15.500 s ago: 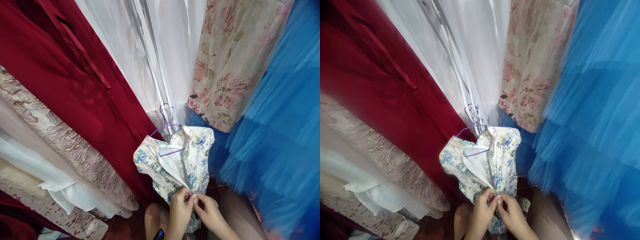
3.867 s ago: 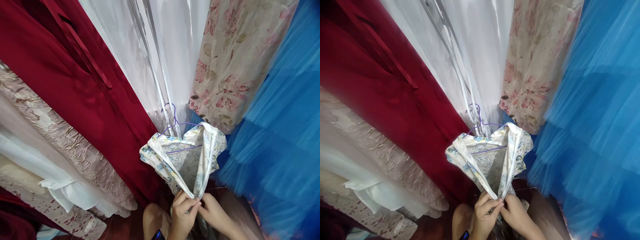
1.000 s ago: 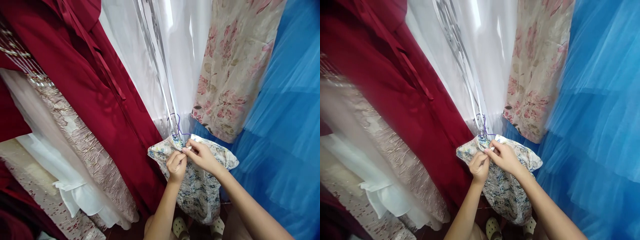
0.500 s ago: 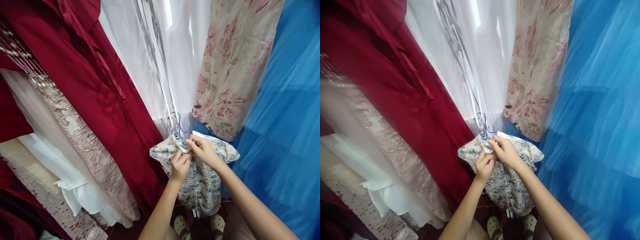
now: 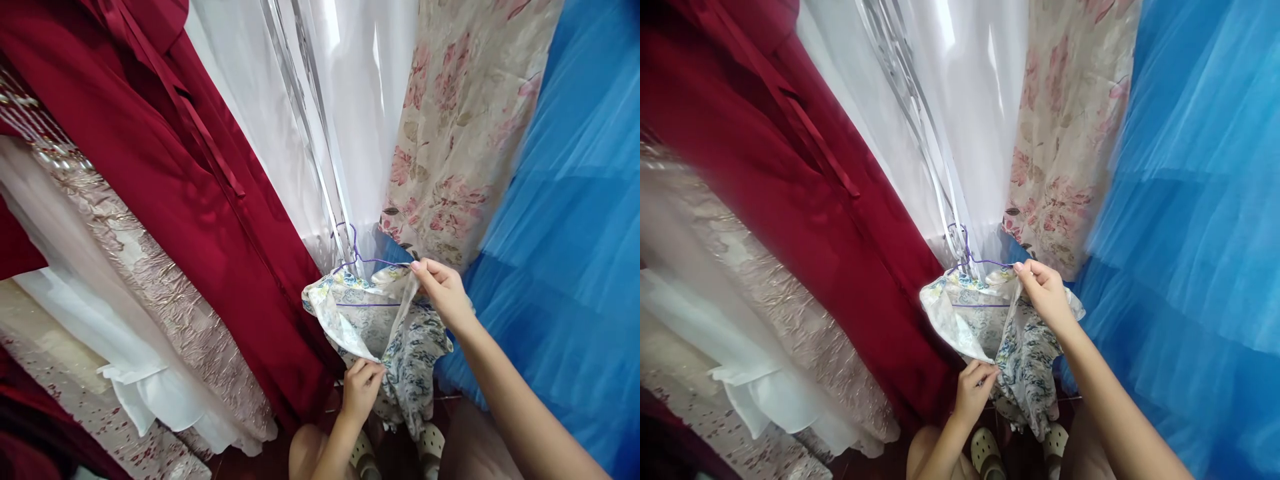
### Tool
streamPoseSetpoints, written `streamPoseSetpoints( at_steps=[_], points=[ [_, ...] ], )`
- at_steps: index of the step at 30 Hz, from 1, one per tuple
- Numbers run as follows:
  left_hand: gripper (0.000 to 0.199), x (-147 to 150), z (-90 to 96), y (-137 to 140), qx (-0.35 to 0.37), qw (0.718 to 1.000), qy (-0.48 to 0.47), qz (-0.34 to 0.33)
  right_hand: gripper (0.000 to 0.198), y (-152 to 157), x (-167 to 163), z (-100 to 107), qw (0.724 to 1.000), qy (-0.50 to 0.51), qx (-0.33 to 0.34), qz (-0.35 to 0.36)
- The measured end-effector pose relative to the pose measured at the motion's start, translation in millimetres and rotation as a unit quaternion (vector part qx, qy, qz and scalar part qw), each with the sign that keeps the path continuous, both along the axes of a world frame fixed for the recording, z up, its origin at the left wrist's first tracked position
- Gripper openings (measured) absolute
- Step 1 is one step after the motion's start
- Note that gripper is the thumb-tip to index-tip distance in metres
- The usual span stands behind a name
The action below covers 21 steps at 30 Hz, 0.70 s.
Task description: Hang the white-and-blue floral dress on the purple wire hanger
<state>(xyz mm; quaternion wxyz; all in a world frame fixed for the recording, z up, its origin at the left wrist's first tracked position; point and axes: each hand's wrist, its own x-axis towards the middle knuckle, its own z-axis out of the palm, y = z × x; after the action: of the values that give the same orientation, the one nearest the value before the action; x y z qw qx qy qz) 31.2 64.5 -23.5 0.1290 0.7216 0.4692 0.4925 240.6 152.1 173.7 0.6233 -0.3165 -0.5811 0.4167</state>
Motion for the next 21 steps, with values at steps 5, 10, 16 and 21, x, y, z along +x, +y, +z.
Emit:
streamPoseSetpoints(
  at_steps=[5,10,16,21],
  points=[
    [0.034,-6,25.8,7,0.012,0.991,-0.046,0.126,0.045,-4,12,-6,0.999,-0.026,-0.014,-0.042],
    [0.090,-32,98.7,65,0.124,0.940,-0.122,0.294,0.041,-1,20,-12,0.998,-0.024,-0.028,-0.046],
    [0.039,-69,132.0,98,0.043,0.967,-0.138,0.211,0.018,12,54,-24,0.992,-0.012,-0.029,-0.124],
    [0.025,-89,132.6,97,0.000,0.940,-0.251,0.231,0.023,23,78,-30,0.974,-0.004,-0.071,-0.216]
  ],
)
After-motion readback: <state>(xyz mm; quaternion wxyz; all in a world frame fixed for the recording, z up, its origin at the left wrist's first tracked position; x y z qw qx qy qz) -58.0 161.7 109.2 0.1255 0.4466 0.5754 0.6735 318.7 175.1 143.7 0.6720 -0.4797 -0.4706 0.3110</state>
